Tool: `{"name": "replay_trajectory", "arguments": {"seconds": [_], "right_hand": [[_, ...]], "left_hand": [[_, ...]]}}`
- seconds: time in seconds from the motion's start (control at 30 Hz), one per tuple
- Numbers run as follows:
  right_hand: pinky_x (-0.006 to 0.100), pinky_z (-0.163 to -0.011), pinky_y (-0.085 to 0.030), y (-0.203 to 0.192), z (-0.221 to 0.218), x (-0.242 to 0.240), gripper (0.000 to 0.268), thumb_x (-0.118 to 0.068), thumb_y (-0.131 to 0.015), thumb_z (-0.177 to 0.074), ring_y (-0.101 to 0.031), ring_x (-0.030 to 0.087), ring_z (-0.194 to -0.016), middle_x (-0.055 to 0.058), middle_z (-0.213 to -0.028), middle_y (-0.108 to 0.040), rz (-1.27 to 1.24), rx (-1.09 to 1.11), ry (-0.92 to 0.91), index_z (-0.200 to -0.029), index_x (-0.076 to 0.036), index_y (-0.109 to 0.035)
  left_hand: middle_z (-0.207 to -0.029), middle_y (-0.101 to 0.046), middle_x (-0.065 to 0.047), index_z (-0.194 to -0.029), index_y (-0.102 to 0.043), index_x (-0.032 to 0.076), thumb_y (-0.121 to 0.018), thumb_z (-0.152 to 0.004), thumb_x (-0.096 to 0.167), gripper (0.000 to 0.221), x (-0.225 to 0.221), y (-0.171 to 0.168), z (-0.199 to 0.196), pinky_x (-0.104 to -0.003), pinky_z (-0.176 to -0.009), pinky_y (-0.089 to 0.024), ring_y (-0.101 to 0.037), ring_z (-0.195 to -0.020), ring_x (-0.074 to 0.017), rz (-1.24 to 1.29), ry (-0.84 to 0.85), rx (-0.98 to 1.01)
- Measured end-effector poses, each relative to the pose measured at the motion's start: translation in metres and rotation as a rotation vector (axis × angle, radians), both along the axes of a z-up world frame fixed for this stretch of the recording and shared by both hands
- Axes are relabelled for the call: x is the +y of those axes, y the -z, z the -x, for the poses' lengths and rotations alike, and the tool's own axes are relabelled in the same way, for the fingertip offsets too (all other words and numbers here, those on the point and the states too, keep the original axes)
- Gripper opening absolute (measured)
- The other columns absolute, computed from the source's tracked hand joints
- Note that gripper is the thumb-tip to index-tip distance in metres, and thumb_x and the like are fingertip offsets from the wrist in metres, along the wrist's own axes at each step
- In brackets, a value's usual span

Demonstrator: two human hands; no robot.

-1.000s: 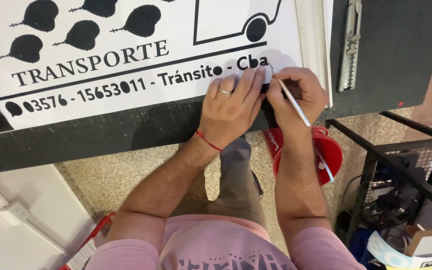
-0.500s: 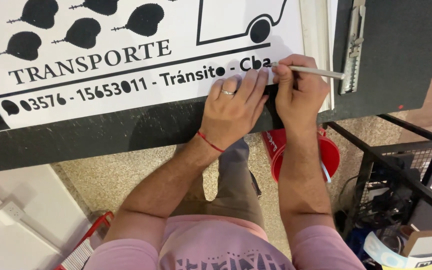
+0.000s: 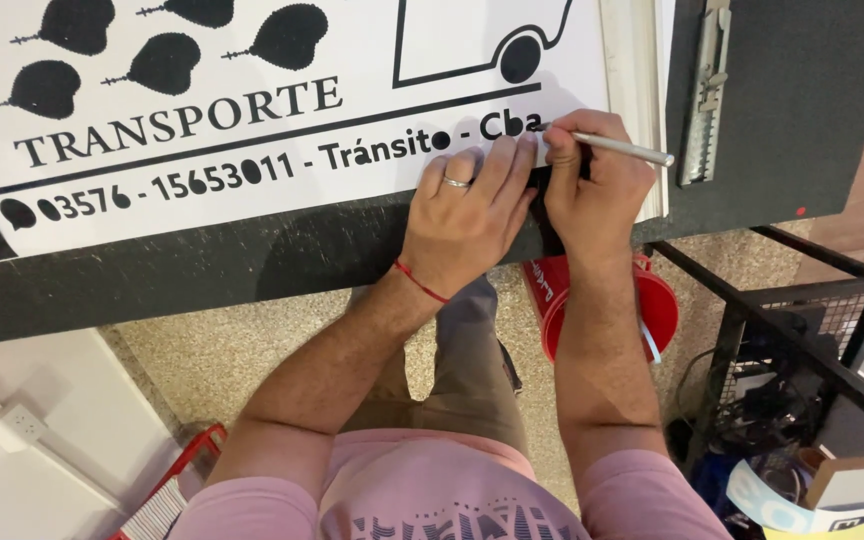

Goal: The person is using a weeding tool to remove excess vinyl from a cut decal sheet on a production table.

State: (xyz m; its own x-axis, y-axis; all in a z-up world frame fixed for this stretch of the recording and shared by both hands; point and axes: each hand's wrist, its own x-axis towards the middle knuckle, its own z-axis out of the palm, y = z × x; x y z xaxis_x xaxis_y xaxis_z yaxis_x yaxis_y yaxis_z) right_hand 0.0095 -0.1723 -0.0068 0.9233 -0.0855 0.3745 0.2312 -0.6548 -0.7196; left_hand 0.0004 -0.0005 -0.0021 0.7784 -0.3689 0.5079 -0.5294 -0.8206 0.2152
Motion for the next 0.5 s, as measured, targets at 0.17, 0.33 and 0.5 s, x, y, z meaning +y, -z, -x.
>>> {"name": "replay_trajectory", "arguments": {"seconds": [0.17,0.33,0.5], "right_hand": [[0.035,-0.070,-0.064,0.004,-0.002,0.001,0.030,-0.025,-0.073,-0.122,-0.082,0.026,-0.073,0.013,-0.081,-0.079,-0.273,0.034,0.005,-0.108,0.001,-0.071],[0.034,-0.064,-0.063,0.008,-0.002,-0.001,0.033,-0.023,-0.069,-0.123,-0.079,0.026,-0.071,0.021,-0.082,-0.077,-0.498,0.059,-0.003,-0.108,0.007,-0.065],[0.035,-0.061,-0.063,-0.007,-0.001,0.003,0.028,-0.015,-0.077,-0.120,-0.081,0.028,-0.069,0.021,-0.081,-0.077,-0.325,0.018,-0.048,-0.107,0.009,-0.070]], "left_hand": [[-0.125,-0.072,-0.007,-0.138,-0.077,0.009,-0.050,-0.119,0.038,0.043,0.002,-0.003,-0.001,-0.040,-0.094,-0.053,-0.064,-0.104,-0.0272,-0.012,0.008,-0.003],[-0.124,-0.073,-0.009,-0.137,-0.077,0.008,-0.052,-0.119,0.037,0.043,0.001,0.000,0.003,-0.042,-0.095,-0.054,-0.066,-0.105,-0.0285,0.000,0.008,-0.004],[-0.124,-0.075,-0.014,-0.133,-0.079,0.004,-0.061,-0.116,0.033,0.038,0.000,0.006,0.009,-0.045,-0.100,-0.058,-0.071,-0.108,-0.0317,0.081,0.005,0.015]]}}
